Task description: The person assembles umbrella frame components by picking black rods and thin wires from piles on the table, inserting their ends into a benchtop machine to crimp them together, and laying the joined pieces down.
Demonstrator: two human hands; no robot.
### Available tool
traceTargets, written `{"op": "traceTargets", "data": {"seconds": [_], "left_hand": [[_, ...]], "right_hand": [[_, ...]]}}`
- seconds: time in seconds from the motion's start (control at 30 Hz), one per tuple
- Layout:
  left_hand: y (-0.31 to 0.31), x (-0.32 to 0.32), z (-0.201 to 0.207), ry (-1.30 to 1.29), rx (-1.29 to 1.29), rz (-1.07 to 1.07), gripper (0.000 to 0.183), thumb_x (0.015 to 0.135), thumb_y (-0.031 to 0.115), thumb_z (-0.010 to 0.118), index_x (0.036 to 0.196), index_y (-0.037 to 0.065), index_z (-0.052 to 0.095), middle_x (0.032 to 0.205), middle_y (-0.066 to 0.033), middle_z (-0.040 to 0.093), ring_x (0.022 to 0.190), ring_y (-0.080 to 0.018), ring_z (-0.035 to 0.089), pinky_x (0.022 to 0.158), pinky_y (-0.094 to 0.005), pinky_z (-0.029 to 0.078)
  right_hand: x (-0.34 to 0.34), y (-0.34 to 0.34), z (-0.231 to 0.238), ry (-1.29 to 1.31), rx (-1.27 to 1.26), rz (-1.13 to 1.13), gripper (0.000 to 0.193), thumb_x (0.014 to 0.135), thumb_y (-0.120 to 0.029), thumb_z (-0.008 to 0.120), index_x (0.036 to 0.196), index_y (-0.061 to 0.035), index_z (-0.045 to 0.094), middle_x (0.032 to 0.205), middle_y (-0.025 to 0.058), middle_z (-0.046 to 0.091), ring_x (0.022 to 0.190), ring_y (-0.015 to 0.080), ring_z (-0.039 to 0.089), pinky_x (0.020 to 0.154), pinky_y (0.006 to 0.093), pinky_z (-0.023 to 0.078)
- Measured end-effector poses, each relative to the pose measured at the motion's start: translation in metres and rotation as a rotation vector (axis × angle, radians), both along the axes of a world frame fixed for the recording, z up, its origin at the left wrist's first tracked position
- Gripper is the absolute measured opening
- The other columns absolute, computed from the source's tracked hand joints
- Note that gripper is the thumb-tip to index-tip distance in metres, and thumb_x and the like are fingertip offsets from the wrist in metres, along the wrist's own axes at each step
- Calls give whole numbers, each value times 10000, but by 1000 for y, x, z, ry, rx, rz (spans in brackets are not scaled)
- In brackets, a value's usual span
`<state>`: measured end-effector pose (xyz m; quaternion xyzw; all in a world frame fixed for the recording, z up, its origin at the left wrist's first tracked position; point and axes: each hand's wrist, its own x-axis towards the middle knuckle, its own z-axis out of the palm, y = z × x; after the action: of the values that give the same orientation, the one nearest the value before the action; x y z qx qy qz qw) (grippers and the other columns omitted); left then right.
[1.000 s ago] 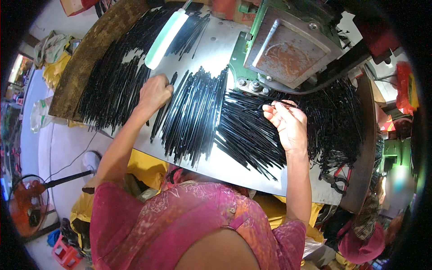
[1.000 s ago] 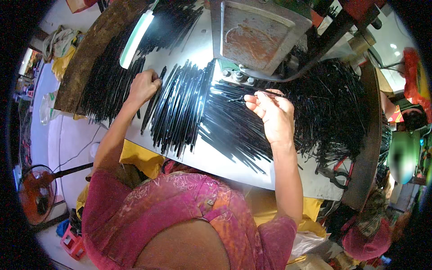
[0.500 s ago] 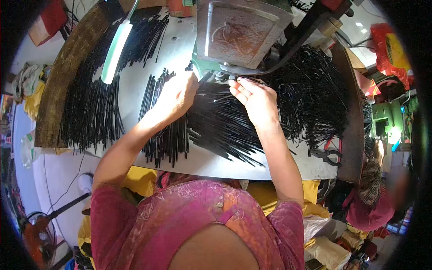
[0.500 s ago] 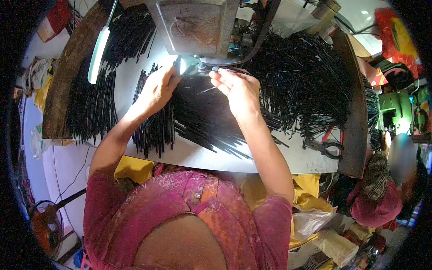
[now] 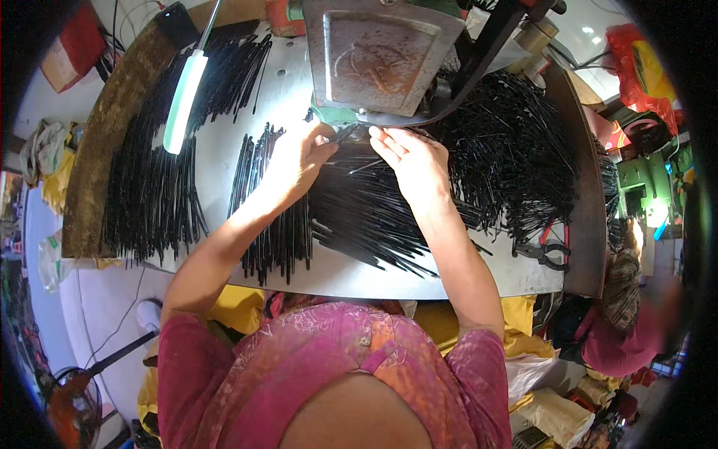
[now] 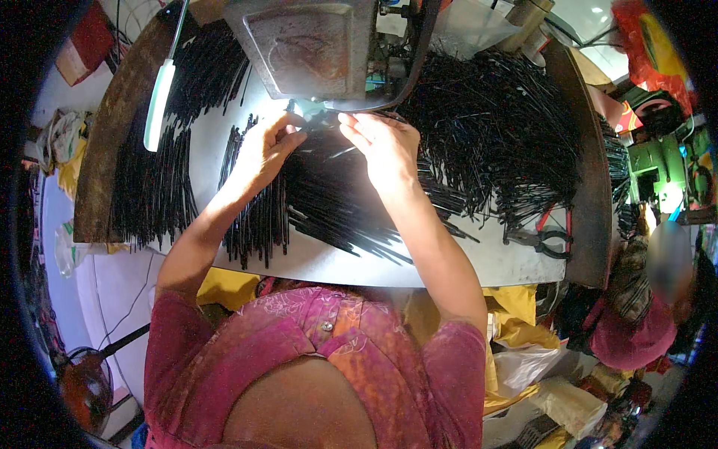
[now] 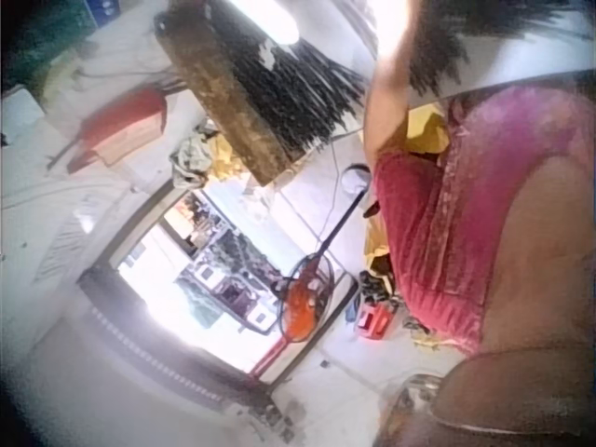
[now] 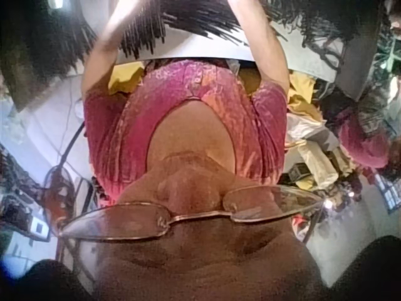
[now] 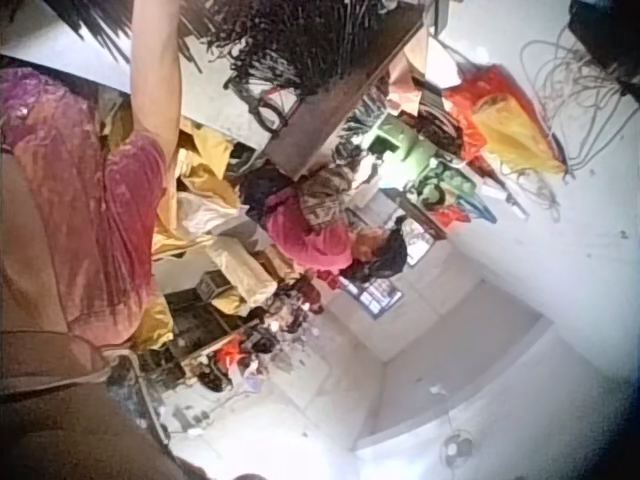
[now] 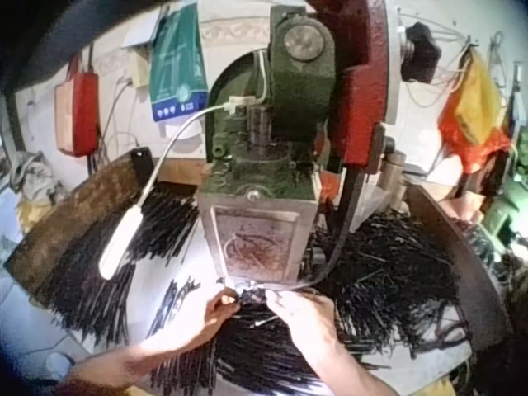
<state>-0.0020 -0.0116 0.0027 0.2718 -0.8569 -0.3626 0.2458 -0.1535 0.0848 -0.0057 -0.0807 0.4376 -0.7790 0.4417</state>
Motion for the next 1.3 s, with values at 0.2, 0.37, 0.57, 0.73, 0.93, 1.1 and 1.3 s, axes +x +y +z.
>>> {"op": "traceTargets", "data": {"seconds": [0.2,0.37,0.57,0.73,0.93,1.1,1.3], "left_hand": [[-5,0,-9,-6,21,-22,127,793,113,542,891,35,559,652,-41,483,601,-116,444,546,-254,358],[-8,-1,-7,-42,-53,-24,147,795,106,527,916,35,572,647,-58,525,568,-133,470,523,-267,377],[0,-6,-2,6,-123,31,159,807,104,508,920,17,578,654,-91,526,575,-150,480,529,-279,387],[-2,-7,-8,35,-214,-3,164,825,70,483,938,-8,574,718,-123,571,619,-180,527,565,-284,414],[-3,-6,-8,49,-118,-31,150,785,51,518,910,-18,567,710,-155,558,625,-271,562,598,-329,443],[-3,-8,-15,100,-184,-11,136,778,40,522,891,-20,568,701,-148,556,619,-272,558,585,-334,442],[-1,-10,-12,57,-219,-7,103,781,43,511,849,-21,554,684,-146,541,611,-276,555,567,-335,446]], "right_hand": [[-1,0,-3,-24,-49,-17,72,761,62,503,800,108,542,818,202,591,769,297,616,719,365,534],[1,0,0,26,-27,-6,162,789,37,488,901,151,510,903,236,570,834,307,597,779,370,512],[3,-4,0,-13,-30,-22,91,765,51,516,829,100,558,834,195,600,772,277,618,711,343,531],[5,-3,0,35,-22,-15,164,797,41,463,900,153,522,916,231,571,855,299,591,797,374,500],[6,-4,-2,33,-51,-10,165,796,43,458,901,153,520,925,232,567,864,307,587,805,384,496],[8,-5,-1,41,-45,-6,172,794,45,457,913,156,511,936,236,563,870,316,584,808,392,492],[3,-4,-7,59,-65,-1,179,791,49,454,918,164,504,947,242,559,880,321,581,812,400,490]]}}
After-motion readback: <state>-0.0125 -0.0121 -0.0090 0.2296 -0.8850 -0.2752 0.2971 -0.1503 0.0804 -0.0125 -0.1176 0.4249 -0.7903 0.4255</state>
